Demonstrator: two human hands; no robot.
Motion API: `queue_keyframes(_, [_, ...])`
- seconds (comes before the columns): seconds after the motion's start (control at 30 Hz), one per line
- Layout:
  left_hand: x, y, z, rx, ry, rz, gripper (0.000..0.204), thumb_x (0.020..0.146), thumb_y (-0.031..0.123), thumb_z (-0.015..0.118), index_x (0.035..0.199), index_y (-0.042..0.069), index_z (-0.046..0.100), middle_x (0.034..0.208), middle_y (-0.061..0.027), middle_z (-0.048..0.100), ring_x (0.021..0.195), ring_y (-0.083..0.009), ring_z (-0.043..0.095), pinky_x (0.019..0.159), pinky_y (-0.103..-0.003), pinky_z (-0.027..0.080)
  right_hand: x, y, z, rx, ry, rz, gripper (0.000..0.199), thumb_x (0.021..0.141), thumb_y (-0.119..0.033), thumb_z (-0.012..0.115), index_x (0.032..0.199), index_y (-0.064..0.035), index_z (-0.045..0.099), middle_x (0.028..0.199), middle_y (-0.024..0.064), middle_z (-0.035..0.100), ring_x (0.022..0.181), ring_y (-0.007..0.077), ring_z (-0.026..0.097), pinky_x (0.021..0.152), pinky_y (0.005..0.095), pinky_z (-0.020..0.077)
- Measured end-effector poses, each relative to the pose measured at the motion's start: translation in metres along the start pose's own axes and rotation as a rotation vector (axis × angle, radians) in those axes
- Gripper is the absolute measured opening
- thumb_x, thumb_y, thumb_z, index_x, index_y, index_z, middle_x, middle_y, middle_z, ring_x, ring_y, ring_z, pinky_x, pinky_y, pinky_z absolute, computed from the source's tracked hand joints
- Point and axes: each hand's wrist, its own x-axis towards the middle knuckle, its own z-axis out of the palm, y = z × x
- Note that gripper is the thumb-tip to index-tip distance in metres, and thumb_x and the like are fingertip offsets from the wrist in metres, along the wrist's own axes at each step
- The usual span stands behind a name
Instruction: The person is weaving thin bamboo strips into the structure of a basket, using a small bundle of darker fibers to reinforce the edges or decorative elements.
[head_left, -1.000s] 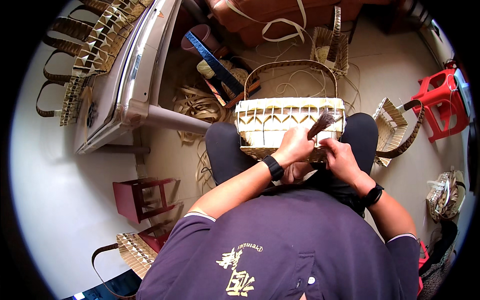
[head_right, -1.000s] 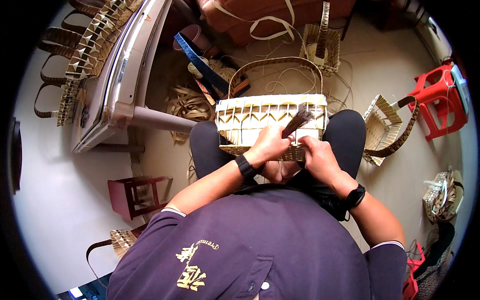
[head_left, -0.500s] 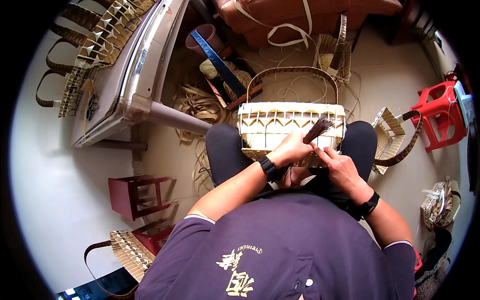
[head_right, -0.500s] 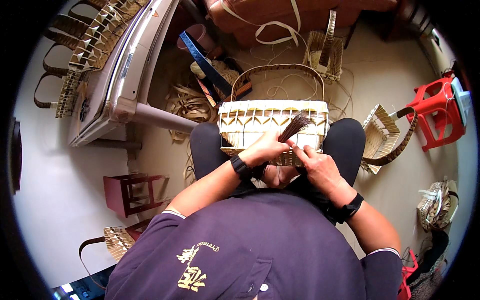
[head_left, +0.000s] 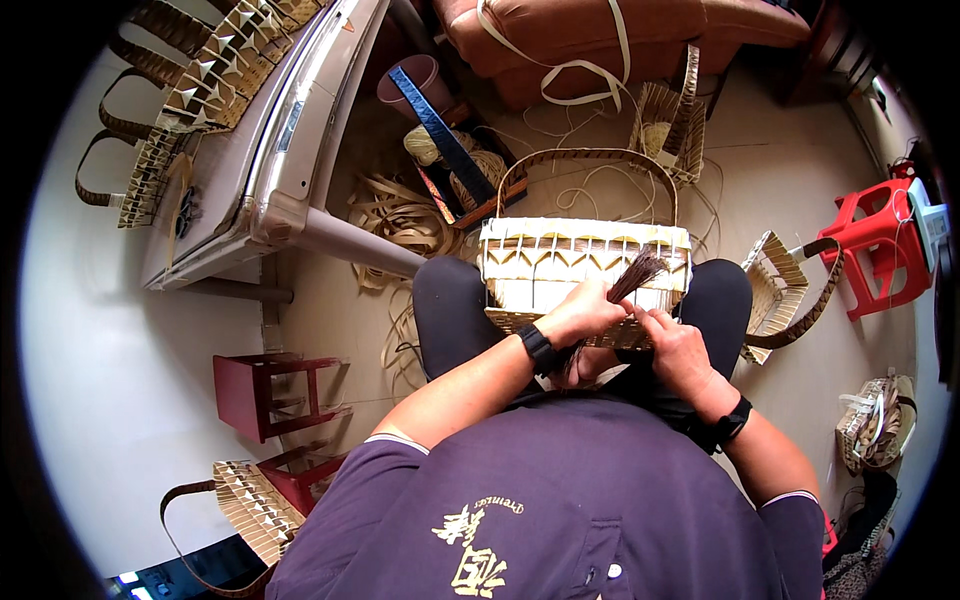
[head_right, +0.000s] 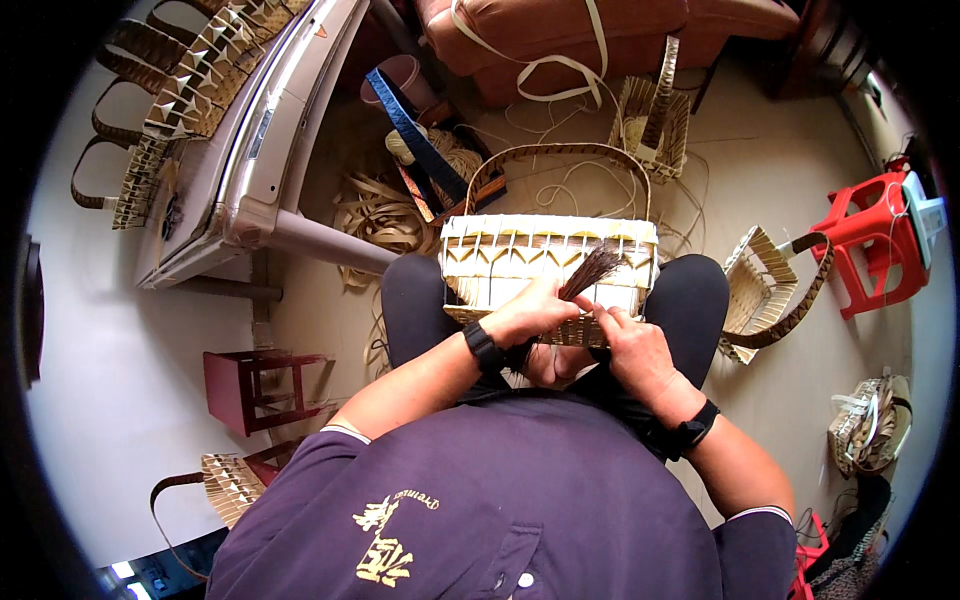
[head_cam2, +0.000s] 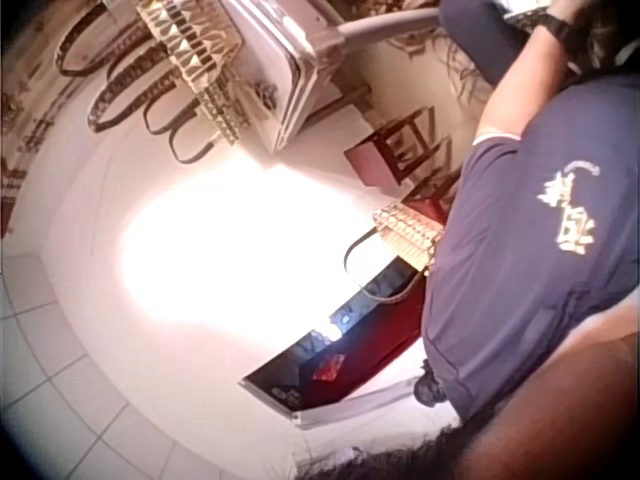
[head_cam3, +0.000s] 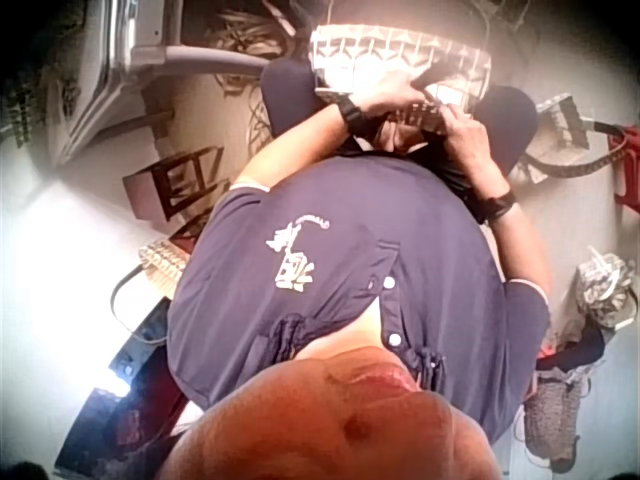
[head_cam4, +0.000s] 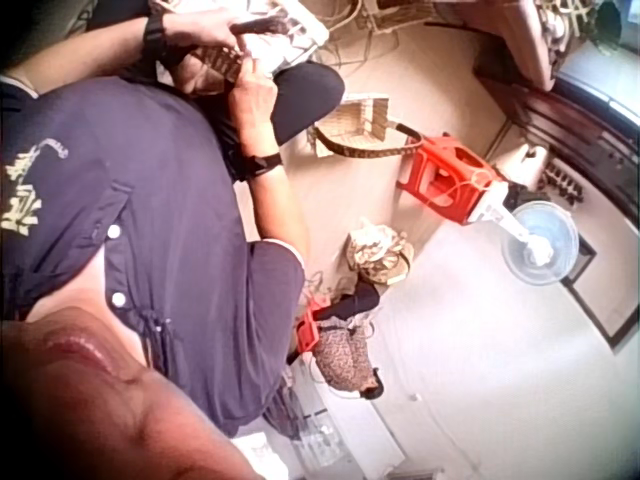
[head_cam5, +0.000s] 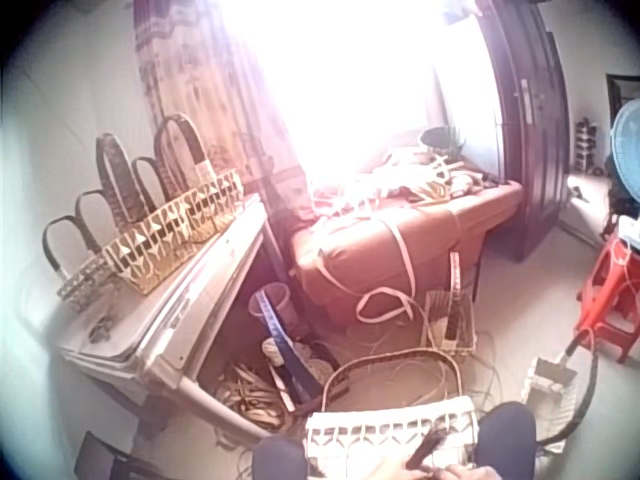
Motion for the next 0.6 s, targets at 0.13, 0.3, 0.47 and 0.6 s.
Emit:
queue_keyframes(0.13, [0.007,-0.012,0.002,0.011,0.021,0.0,0.023,0.086,0.006,0.067,0.105,-0.002,0.077,0.082,-0.0017,0.07,0.066,-0.0072,0.059,0.054,-0.025,0.045,0.011,-0.023,-0.023,0.166,0.098,0.047,0.054,0.083,0.007,0.055,0.133,-0.0091,0.066,0.102,0.0182,0.07,0.077,0.0365,0.071,0.069,0.042,0.06])
queue_keyframes(0.3, [0.005,-0.004,-0.002,0.027,-0.033,-0.029,0.024,0.086,0.007,0.067,0.106,-0.003,0.077,0.081,-0.0013,0.069,0.065,-0.0063,0.058,0.054,-0.024,0.044,0.015,-0.017,-0.029,0.707,-0.035,0.259,0.051,0.084,0.013,0.041,0.126,0.0026,0.069,0.104,0.0157,0.073,0.061,0.0226,0.069,0.06,0.0332,0.0576])
queue_keyframes(0.47, [0.001,0.002,-0.002,-0.003,-0.062,-0.024,0.024,0.087,0.006,0.065,0.106,-0.003,0.076,0.082,-0.0013,0.069,0.064,-0.006,0.057,0.052,-0.024,0.042,0.015,-0.013,-0.027,0.883,-0.142,0.397,0.056,0.084,0.014,0.035,0.132,0.0065,0.064,0.109,0.0133,0.073,0.057,0.0158,0.067,0.058,0.0295,0.0567])
queue_keyframes(0.6, [0.001,0.002,-0.001,-0.014,-0.057,-0.027,0.024,0.087,0.006,0.065,0.106,-0.003,0.076,0.082,-0.0016,0.069,0.065,-0.006,0.058,0.053,-0.024,0.043,0.012,-0.01,-0.021,0.915,-0.163,0.404,0.065,0.083,0.016,0.036,0.142,0.0006,0.059,0.117,0.0159,0.07,0.062,0.0154,0.067,0.063,0.0306,0.058])
